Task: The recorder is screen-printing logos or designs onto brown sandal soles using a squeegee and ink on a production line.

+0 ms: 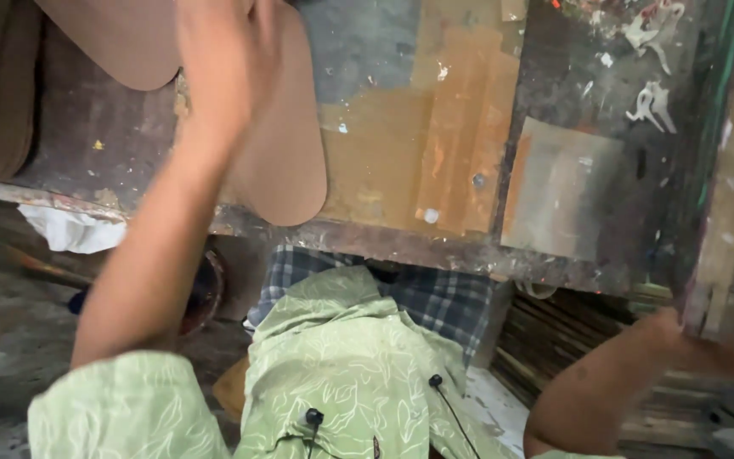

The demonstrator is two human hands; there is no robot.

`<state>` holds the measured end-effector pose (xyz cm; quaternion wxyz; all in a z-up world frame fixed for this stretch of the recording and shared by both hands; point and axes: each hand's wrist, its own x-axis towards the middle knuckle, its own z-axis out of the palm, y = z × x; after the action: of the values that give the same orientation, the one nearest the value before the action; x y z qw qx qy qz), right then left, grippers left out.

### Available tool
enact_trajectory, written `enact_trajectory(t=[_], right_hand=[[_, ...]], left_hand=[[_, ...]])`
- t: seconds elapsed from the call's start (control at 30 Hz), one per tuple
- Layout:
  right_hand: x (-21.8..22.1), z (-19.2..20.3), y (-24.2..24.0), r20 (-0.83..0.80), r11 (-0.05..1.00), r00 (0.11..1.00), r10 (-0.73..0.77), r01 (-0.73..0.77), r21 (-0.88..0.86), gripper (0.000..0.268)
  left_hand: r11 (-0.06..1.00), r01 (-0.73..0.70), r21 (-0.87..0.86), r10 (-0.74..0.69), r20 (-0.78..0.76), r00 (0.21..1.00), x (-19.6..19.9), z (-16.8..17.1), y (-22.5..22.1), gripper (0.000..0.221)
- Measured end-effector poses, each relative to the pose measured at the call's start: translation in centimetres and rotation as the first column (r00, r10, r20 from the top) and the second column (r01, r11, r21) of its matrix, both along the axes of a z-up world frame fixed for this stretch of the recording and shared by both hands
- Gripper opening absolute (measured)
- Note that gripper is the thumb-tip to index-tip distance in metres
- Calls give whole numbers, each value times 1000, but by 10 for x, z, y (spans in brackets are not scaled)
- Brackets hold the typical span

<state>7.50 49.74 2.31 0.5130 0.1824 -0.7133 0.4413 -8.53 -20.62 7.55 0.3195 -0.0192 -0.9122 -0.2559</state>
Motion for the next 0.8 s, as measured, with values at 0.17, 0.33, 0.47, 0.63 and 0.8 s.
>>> enact_trajectory(t=[0.17, 0.33, 0.47, 0.63, 0.8], right_hand=[[-10, 17, -26, 1, 986, 991, -137, 136, 94, 14], [-18, 79, -101, 0, 987, 990, -143, 143, 71, 26], [-17, 115, -159, 65, 998, 998, -23, 27, -56, 7], [-17, 143, -178, 125, 995, 992, 25, -37, 96, 22], [-12, 140, -169, 170, 995, 985, 2, -18, 93, 23]], left_hand=[[984, 104, -142, -41, 393, 919, 133, -24, 67, 91], [997, 70, -30, -51, 421, 906, 155, -88, 76, 43], [937, 341, -76, -199, 688, 698, 137, -49, 127, 27], [797, 571, -198, -412, 513, 753, 90, -77, 210, 78], [736, 630, -247, -469, 485, 738, 32, -89, 243, 92]])
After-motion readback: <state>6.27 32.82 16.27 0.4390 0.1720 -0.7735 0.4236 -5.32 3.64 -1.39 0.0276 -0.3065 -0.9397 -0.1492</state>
